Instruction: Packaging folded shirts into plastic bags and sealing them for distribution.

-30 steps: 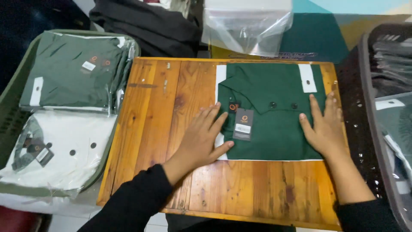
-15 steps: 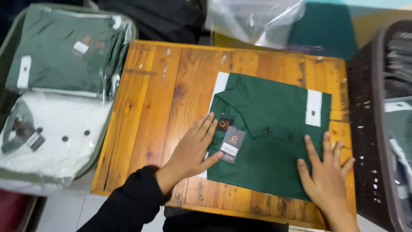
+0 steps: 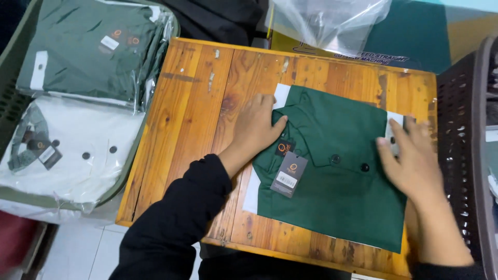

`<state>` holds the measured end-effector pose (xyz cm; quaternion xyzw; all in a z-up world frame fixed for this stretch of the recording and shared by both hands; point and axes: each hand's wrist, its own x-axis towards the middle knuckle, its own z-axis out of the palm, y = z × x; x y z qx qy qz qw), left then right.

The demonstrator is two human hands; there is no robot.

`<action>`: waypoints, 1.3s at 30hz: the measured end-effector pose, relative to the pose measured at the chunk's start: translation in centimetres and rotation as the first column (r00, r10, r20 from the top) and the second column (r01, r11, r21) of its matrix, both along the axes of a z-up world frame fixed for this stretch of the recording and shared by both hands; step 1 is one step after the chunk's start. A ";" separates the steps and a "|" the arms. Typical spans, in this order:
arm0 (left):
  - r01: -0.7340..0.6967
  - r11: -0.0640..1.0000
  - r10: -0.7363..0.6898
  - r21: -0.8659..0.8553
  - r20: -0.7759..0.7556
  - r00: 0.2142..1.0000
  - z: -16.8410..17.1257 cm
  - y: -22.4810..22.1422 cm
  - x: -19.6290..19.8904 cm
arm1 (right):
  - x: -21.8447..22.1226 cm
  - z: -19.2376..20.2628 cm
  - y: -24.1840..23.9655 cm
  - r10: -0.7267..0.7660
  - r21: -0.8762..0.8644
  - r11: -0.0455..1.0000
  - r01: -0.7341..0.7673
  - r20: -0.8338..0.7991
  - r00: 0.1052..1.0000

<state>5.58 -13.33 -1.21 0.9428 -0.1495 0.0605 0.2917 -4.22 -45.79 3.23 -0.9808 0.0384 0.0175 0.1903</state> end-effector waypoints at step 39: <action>0.017 0.903 0.019 -0.429 0.080 0.997 -3.9 -1.3 7.7 | -9.0 -1.2 21.9 0.677 -0.259 0.717 -0.647 0.479 0.558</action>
